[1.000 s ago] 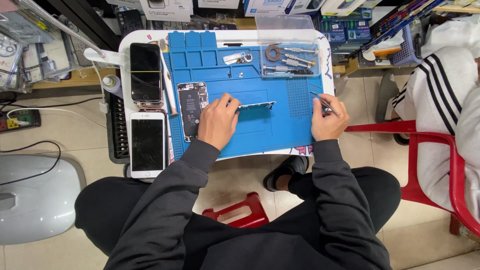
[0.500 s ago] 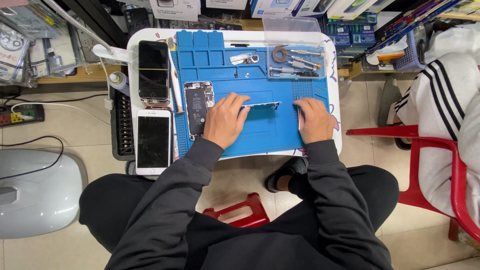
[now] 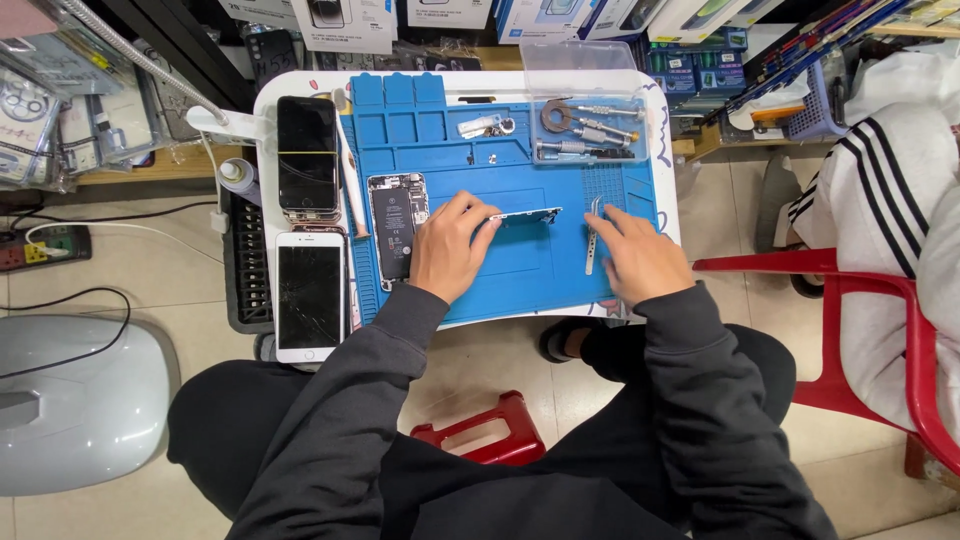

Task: Disassembling a smartphone to remove internal components such as the screen and logic board using specialized repair tools.

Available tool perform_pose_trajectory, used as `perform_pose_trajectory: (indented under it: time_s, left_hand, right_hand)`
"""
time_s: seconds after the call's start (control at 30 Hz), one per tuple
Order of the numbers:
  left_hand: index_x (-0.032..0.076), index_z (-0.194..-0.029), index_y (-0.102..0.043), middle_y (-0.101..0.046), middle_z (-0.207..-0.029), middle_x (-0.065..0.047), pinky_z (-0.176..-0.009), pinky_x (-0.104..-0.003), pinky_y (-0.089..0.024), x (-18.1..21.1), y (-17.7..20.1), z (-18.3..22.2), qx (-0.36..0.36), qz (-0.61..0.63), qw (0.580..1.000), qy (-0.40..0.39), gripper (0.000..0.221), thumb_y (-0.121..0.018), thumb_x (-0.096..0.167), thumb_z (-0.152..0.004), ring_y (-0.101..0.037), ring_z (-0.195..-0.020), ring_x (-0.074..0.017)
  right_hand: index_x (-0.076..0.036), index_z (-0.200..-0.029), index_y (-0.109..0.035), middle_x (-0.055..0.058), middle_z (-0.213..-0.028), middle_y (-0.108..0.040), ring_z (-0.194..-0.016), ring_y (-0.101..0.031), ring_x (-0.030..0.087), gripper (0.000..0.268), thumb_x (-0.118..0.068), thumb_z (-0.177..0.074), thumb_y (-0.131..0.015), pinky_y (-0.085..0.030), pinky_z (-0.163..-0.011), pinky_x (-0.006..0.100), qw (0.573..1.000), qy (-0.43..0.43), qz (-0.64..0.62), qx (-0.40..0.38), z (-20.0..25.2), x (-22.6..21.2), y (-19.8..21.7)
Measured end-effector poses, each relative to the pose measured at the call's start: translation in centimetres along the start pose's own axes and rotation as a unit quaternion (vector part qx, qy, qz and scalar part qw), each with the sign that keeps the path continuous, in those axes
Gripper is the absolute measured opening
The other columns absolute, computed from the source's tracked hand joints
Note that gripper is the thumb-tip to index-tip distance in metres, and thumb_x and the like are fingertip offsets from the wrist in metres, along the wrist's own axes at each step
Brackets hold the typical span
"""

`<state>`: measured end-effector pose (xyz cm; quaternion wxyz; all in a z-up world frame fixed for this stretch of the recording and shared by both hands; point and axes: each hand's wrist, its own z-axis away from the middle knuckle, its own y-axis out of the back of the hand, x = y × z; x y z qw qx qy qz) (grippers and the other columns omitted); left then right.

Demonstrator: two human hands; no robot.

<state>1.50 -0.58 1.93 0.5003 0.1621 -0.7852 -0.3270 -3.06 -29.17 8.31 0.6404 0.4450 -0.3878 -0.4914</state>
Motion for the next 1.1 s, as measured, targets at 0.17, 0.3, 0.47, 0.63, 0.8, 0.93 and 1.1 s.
perform_pose_trajectory:
  time_s: [0.17, 0.3, 0.47, 0.63, 0.8, 0.93, 1.1]
  left_hand:
    - [0.018, -0.112, -0.072, -0.061, -0.100, -0.002, -0.078, -0.043, -0.063, 0.0, 0.0, 0.0, 0.004, -0.027, 1.000, -0.016, 0.021, -0.056, 0.031, -0.112, -0.073, -0.094, -0.0291]
    - [0.018, -0.112, -0.071, -0.061, -0.100, -0.002, -0.077, -0.044, -0.063, 0.0, -0.1, 0.0, 0.001, -0.055, 0.998, -0.028, 0.023, -0.054, 0.034, -0.112, -0.073, -0.093, -0.0296]
    - [0.018, -0.111, -0.072, -0.063, -0.101, -0.001, -0.077, -0.043, -0.063, 0.5, 0.2, 0.1, -0.003, -0.061, 0.998, -0.020, 0.027, -0.050, 0.033, -0.113, -0.073, -0.092, -0.0290]
    - [0.018, -0.109, -0.073, -0.063, -0.098, -0.002, -0.074, -0.041, -0.062, 0.6, 0.0, -0.3, 0.011, -0.057, 0.998, -0.017, 0.032, -0.044, 0.032, -0.115, -0.073, -0.090, -0.0295]
    - [0.017, -0.107, -0.074, -0.064, -0.096, -0.002, -0.076, -0.040, -0.061, 0.6, -0.3, -0.7, 0.023, -0.036, 0.999, -0.004, 0.031, -0.047, 0.030, -0.113, -0.073, -0.089, -0.0278]
    - [0.016, -0.108, -0.074, -0.063, -0.097, -0.003, -0.079, -0.041, -0.061, 0.4, -0.2, -0.9, 0.014, -0.039, 0.999, -0.002, 0.027, -0.049, 0.026, -0.111, -0.072, -0.091, -0.0280]
    - [0.016, -0.112, -0.073, -0.062, -0.099, -0.002, -0.080, -0.040, -0.061, 0.7, 0.0, -0.7, 0.004, -0.042, 0.999, -0.012, 0.019, -0.056, 0.021, -0.105, -0.071, -0.092, -0.0265]
  right_hand:
    - [-0.017, -0.137, -0.070, 0.006, -0.132, -0.072, -0.124, -0.067, 0.028, 0.034, -0.027, -0.106, -0.062, -0.060, -0.094, 0.046, 0.996, 0.013, -0.063, 0.057, -2.9, 2.7, 4.7]
    - [-0.022, -0.122, -0.079, -0.001, -0.105, -0.075, -0.103, -0.070, 0.021, 0.021, -0.035, -0.113, -0.063, -0.061, -0.081, 0.037, 0.978, 0.024, -0.082, 0.191, -8.3, 8.6, 0.6]
    - [-0.025, -0.121, -0.079, -0.006, -0.110, -0.072, -0.103, -0.066, 0.015, 0.015, -0.028, -0.111, -0.068, -0.061, -0.081, 0.032, 0.957, 0.032, -0.139, 0.254, -12.7, 9.5, -1.9]
    - [-0.024, -0.111, -0.082, -0.006, -0.106, -0.071, -0.102, -0.065, 0.017, 0.010, -0.027, -0.106, -0.074, -0.062, -0.080, 0.032, 0.951, 0.062, -0.102, 0.284, -13.9, 8.2, -1.4]
    - [-0.021, -0.110, -0.083, -0.004, -0.104, -0.070, -0.102, -0.064, 0.017, 0.013, -0.032, -0.105, -0.079, -0.062, -0.081, 0.033, 0.954, 0.059, -0.078, 0.283, -13.4, 7.4, -0.6]
    - [-0.022, -0.112, -0.081, -0.005, -0.105, -0.069, -0.104, -0.063, 0.015, 0.011, -0.030, -0.105, -0.077, -0.059, -0.086, 0.029, 0.959, 0.053, -0.072, 0.268, -13.9, 7.8, -1.0]
    - [-0.018, -0.116, -0.078, -0.001, -0.104, -0.071, -0.107, -0.066, 0.021, 0.017, -0.029, -0.103, -0.078, -0.057, -0.090, 0.036, 0.965, 0.052, -0.056, 0.250, -14.2, 8.1, -1.8]
